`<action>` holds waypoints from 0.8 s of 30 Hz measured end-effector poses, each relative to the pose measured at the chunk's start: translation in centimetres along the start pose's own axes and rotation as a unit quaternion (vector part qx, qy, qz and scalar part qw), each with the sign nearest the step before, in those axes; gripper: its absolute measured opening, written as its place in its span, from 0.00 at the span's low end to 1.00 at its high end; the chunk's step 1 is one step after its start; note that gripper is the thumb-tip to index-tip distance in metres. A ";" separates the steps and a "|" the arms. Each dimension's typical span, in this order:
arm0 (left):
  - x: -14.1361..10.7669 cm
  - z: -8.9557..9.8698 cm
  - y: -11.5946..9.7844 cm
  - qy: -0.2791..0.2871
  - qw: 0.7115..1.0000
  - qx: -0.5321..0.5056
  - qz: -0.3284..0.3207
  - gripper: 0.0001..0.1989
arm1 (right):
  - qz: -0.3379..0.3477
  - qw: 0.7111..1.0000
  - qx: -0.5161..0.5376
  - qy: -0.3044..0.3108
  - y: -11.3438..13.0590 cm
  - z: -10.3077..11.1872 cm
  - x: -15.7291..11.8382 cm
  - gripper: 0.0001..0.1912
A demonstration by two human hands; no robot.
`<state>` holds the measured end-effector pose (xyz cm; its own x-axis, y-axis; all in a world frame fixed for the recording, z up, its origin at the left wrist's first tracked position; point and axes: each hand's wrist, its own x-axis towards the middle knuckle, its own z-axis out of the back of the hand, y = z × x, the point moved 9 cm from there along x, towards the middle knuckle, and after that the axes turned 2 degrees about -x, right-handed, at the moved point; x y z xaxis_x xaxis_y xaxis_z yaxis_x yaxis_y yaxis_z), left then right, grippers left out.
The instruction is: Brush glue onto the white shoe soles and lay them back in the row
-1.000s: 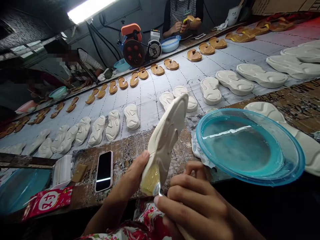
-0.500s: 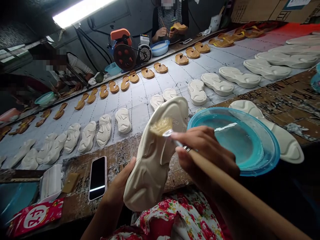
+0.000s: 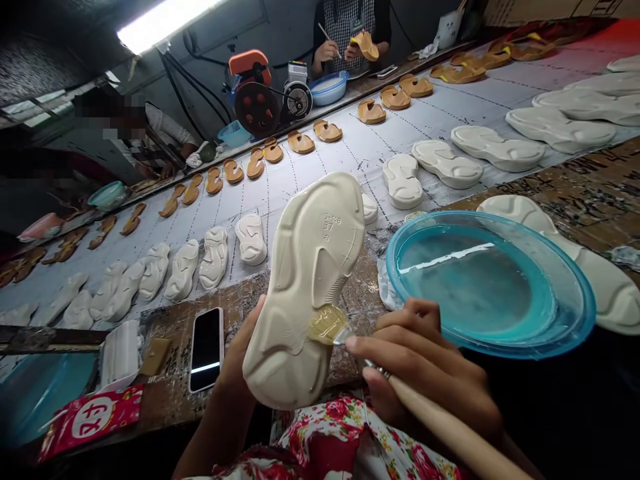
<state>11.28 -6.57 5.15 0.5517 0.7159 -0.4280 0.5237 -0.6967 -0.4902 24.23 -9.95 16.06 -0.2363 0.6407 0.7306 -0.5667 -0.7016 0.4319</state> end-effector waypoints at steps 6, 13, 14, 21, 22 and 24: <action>0.8 0.1 -1.0 -0.028 0.997 -0.020 -0.069 0.28 | 0.011 0.998 0.058 -0.002 0.4 -0.2 -0.3 0.05; 1.5 -0.1 -2.2 -0.062 0.991 -0.014 -0.120 0.32 | 0.061 0.997 0.003 0.045 1.6 -1.4 -0.9 0.06; 1.6 0.1 -2.4 -0.071 0.990 -0.021 -0.123 0.32 | 0.069 0.996 0.015 0.059 1.8 -1.6 -1.0 0.06; 2.0 0.0 -1.5 -0.078 0.985 0.039 -0.147 0.27 | 0.006 0.999 0.049 -0.016 0.5 -0.8 0.1 0.07; 2.2 0.1 -1.5 -0.081 0.984 0.037 -0.155 0.27 | 0.012 0.999 0.047 -0.017 0.7 -1.3 0.0 0.07; 2.7 0.7 -1.8 -0.101 0.981 0.005 -0.168 0.28 | 0.025 0.998 0.051 -0.025 1.1 -2.3 -0.5 0.06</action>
<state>11.36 -3.40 4.34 0.2084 0.9000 -0.3828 0.6469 -0.4205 -0.6362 21.91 -10.35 14.98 -0.2207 0.5889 0.7775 -0.4708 -0.7624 0.4438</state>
